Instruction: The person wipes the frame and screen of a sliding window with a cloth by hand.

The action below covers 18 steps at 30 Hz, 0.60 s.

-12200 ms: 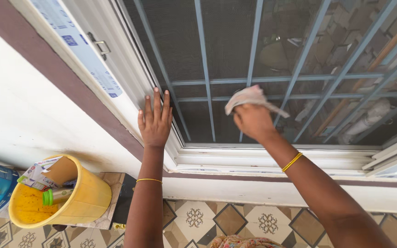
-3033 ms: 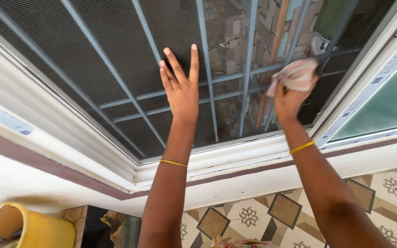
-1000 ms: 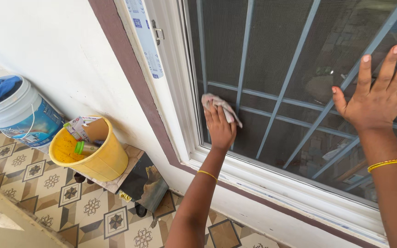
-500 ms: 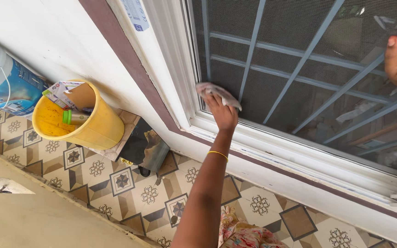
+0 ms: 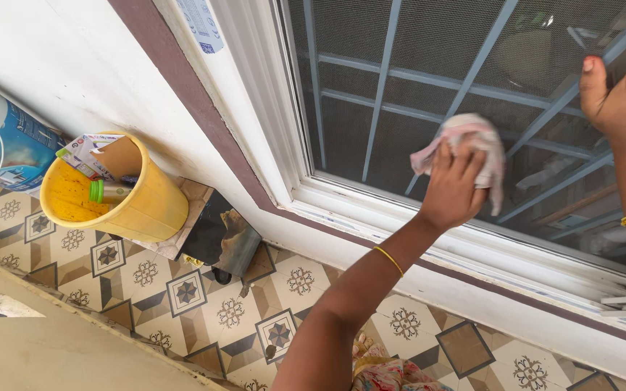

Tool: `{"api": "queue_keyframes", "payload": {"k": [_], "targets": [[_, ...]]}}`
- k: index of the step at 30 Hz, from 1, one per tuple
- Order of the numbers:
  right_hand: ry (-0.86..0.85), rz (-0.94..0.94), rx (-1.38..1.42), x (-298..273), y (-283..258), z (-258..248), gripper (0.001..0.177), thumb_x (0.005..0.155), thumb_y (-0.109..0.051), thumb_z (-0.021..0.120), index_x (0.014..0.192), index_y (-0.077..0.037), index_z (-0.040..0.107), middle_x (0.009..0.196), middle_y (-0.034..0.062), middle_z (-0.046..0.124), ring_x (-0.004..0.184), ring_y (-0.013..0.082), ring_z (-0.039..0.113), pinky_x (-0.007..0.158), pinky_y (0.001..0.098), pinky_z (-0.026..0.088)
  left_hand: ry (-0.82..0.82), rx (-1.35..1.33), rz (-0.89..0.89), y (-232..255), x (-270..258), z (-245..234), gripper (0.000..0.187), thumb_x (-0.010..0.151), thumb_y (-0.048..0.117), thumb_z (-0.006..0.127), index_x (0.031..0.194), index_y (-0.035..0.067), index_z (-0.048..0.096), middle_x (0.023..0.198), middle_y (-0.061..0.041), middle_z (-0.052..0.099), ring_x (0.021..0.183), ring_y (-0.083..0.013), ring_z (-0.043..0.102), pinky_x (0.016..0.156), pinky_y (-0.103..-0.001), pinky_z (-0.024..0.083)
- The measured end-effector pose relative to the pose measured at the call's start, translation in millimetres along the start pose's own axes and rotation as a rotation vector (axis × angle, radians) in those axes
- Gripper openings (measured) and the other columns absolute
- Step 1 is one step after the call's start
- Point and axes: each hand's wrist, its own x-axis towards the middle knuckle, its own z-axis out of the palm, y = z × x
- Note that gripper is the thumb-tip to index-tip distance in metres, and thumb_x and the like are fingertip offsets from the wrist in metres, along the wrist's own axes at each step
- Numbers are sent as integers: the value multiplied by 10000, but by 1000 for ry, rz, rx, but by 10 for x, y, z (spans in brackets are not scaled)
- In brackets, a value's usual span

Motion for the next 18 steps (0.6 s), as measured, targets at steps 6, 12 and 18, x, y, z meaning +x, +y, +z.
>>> {"api": "queue_keyframes", "payload": {"k": [6, 12, 18], "targets": [[-173, 140, -114, 623, -548, -809, 865, 1094, -517, 460, 1722, 21, 203, 1537, 365, 387, 1312, 485, 514, 1038, 538, 488, 228, 125, 395, -810, 535, -416, 449, 1005, 420, 589, 1411, 229, 608, 1605, -9, 456, 1581, -385, 300, 1293, -598, 253], [-13, 30, -282, 753, -572, -759, 790, 1114, -643, 269, 1707, -141, 126, 1743, 294, 139, 1609, 507, 178, 1260, 717, 184, 493, 93, 31, -1500, 313, -784, 653, 936, 402, 571, 1455, 15, 481, 1560, -307, 354, 1511, -534, 210, 1243, -631, 135], [-60, 46, -208, 842, -641, -874, 779, 1143, -642, 358, 1688, -130, 141, 1743, 295, 124, 1605, 498, 99, 1257, 742, 67, 340, -103, 14, -501, 671, -1031, 773, 900, 223, 623, 1523, -104, 303, 1632, -354, 223, 1567, -576, 155, 1322, -596, 142]]}}
